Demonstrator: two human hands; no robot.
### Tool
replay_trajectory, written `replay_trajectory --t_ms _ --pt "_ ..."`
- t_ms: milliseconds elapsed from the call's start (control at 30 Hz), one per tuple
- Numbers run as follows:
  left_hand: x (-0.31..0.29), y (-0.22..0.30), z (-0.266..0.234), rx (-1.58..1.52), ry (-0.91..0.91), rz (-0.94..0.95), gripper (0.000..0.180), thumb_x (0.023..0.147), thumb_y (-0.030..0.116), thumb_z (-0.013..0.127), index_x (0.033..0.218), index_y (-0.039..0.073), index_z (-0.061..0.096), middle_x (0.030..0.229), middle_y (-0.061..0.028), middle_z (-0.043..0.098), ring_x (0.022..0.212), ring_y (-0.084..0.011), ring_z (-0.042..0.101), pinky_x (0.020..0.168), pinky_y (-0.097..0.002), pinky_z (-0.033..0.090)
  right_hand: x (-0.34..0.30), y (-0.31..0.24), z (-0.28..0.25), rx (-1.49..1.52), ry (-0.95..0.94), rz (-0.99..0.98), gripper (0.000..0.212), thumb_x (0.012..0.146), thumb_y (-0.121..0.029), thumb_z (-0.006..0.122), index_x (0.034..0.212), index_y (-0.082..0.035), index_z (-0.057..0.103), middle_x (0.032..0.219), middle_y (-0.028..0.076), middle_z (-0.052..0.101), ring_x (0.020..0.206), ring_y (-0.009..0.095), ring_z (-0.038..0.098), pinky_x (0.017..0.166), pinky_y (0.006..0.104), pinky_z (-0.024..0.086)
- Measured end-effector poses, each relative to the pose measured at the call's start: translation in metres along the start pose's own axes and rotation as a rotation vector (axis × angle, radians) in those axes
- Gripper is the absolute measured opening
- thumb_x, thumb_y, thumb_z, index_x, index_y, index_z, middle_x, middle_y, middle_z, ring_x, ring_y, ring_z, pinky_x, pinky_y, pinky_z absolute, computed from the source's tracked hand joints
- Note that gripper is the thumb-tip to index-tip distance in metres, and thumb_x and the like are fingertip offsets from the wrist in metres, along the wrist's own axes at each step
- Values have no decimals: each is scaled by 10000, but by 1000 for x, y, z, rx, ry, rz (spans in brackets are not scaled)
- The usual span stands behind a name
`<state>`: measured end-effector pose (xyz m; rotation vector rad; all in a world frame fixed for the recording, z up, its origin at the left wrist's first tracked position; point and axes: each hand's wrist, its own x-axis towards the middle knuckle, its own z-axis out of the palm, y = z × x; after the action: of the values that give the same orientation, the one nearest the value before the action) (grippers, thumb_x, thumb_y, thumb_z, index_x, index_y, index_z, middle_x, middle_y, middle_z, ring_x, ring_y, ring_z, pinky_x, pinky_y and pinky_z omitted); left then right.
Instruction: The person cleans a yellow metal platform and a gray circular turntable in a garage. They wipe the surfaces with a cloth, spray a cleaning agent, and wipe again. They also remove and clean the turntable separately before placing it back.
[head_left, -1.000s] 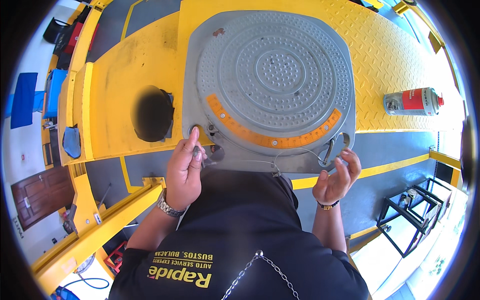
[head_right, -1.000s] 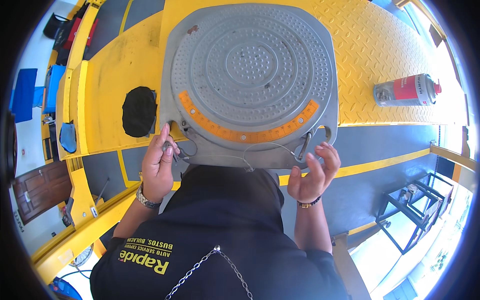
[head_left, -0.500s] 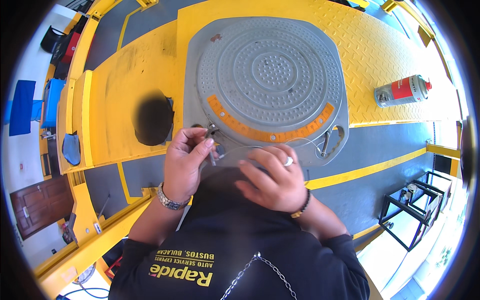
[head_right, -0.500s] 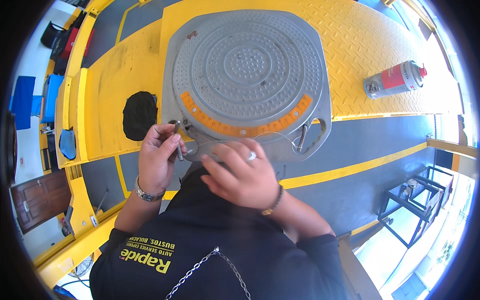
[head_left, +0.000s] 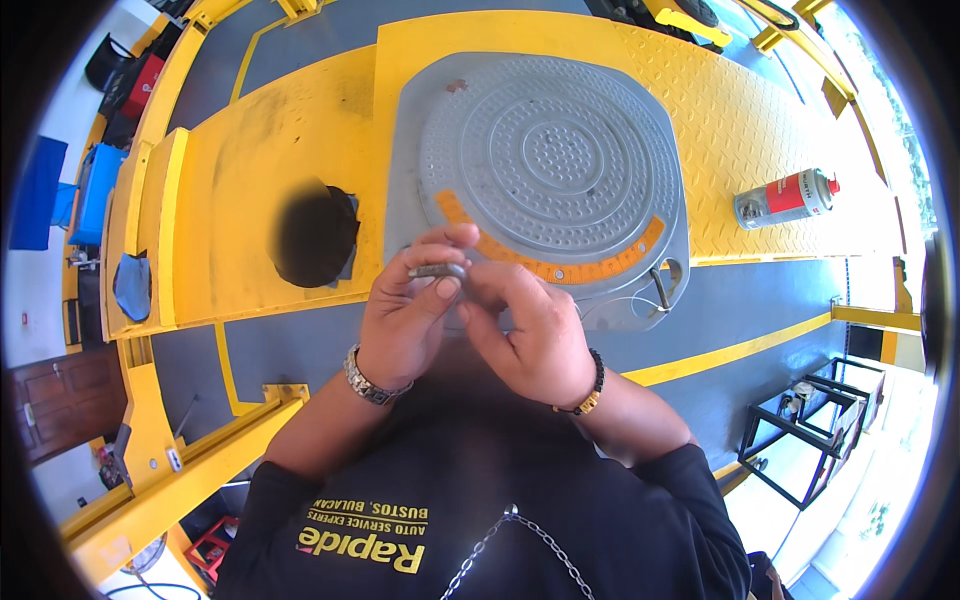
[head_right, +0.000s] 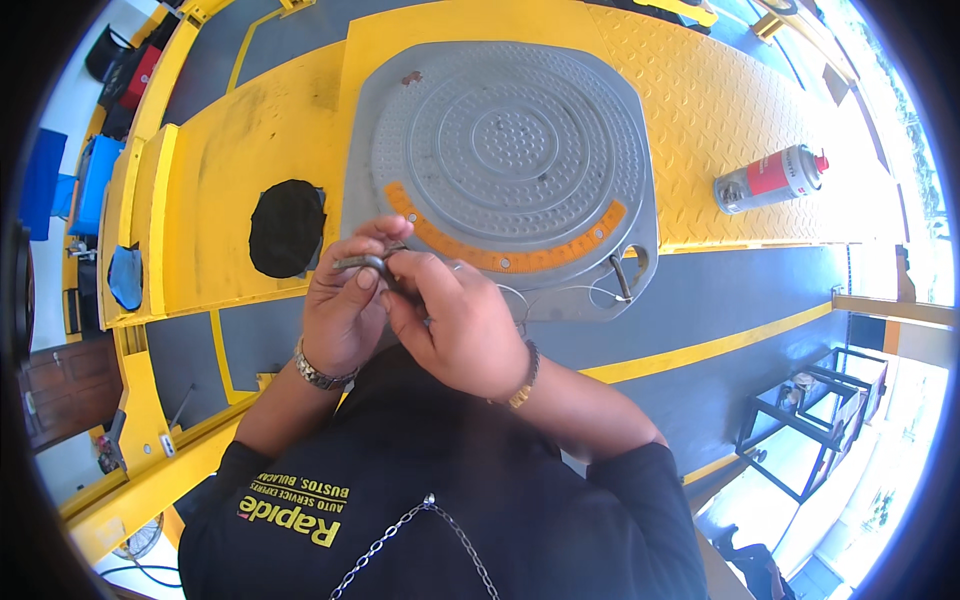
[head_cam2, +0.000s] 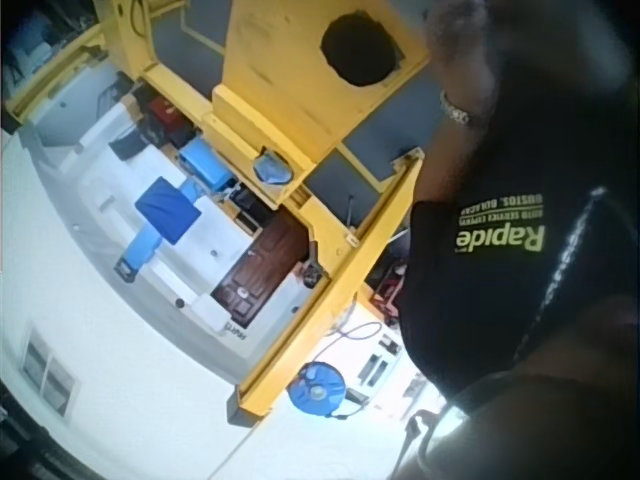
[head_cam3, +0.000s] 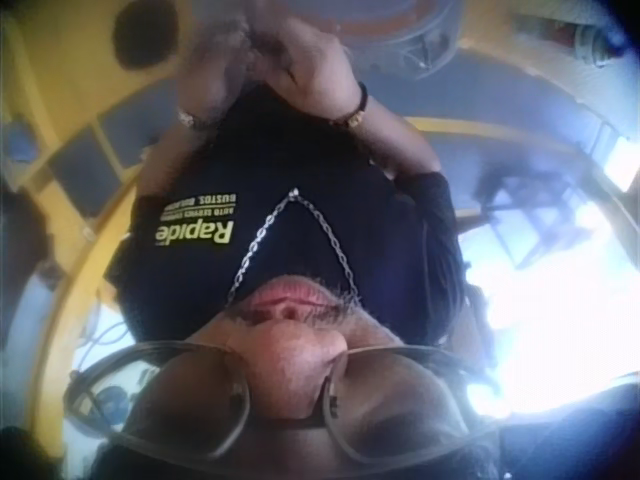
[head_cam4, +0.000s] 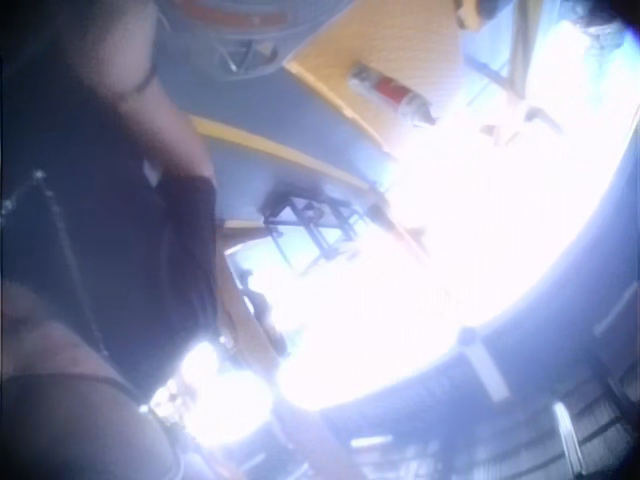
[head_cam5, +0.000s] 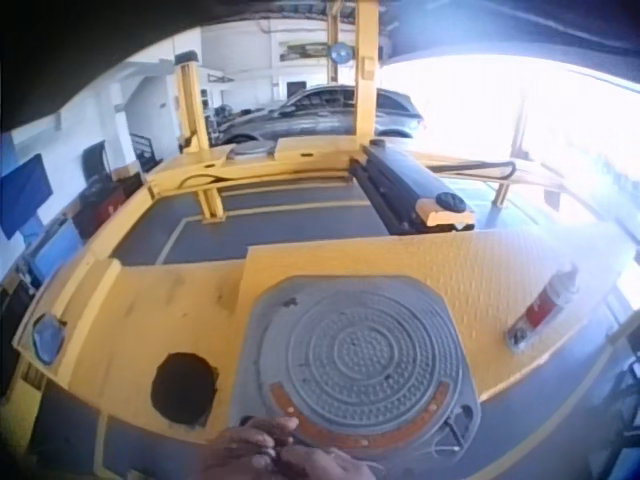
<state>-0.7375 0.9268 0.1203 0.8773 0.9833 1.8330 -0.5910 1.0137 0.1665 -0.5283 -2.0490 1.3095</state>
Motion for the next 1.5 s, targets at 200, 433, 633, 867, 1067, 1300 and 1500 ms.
replay_trajectory --t_ms 200,433,633,867,1067,1300,1500 --pt "1 7 -51 979 -76 192 876 702 401 884 1410 62 496 1482 -160 459 1370 -326 439 1113 -459 383 8 26 2 -603 13 -174 146 869 -109 668 1002 -62 632 766 64 643 615 262 613 630 387 481" --pt "4 14 -59 1407 -337 206 1143 502 553 927 1430 66 470 1490 -188 428 1429 -422 349 1148 -530 339 10 38 24 -807 -63 -160 253 786 -94 679 1030 -65 620 782 28 628 672 217 636 659 373 485" --pt "12 11 -54 1436 -403 283 1073 521 513 924 1373 11 507 1400 -183 479 1358 -433 403 1117 -523 355 11 25 32 -830 -28 -136 253 784 -120 626 1028 -59 607 794 54 636 712 257 655 663 388 499" --pt "12 -3 -58 1410 -431 378 1134 633 697 795 1416 -42 436 1375 -260 479 1324 -471 408 1099 -579 317 16 21 32 -698 -80 20 171 784 -153 619 894 -24 596 794 96 660 772 293 681 724 408 523" --pt "13 -5 -59 1475 -509 276 1220 487 315 933 1515 28 342 1417 -238 456 1333 -436 411 1104 -556 313 11 41 58 -815 83 25 145 803 -197 634 773 -56 654 723 63 685 694 260 683 646 385 505" --pt "20 -9 -73 1362 -504 344 1114 491 200 922 1466 51 403 1377 -205 460 1288 -411 444 1055 -530 361 4 28 81 -788 220 132 154 816 -201 633 725 -78 654 702 71 680 695 273 678 637 394 512" --pt "21 -24 -83 1255 -484 389 965 522 183 916 1386 26 517 1379 -187 446 1277 -394 454 1028 -522 393 2 26 81 -819 78 238 160 833 -211 642 790 -61 679 736 59 698 707 243 690 681 380 518"
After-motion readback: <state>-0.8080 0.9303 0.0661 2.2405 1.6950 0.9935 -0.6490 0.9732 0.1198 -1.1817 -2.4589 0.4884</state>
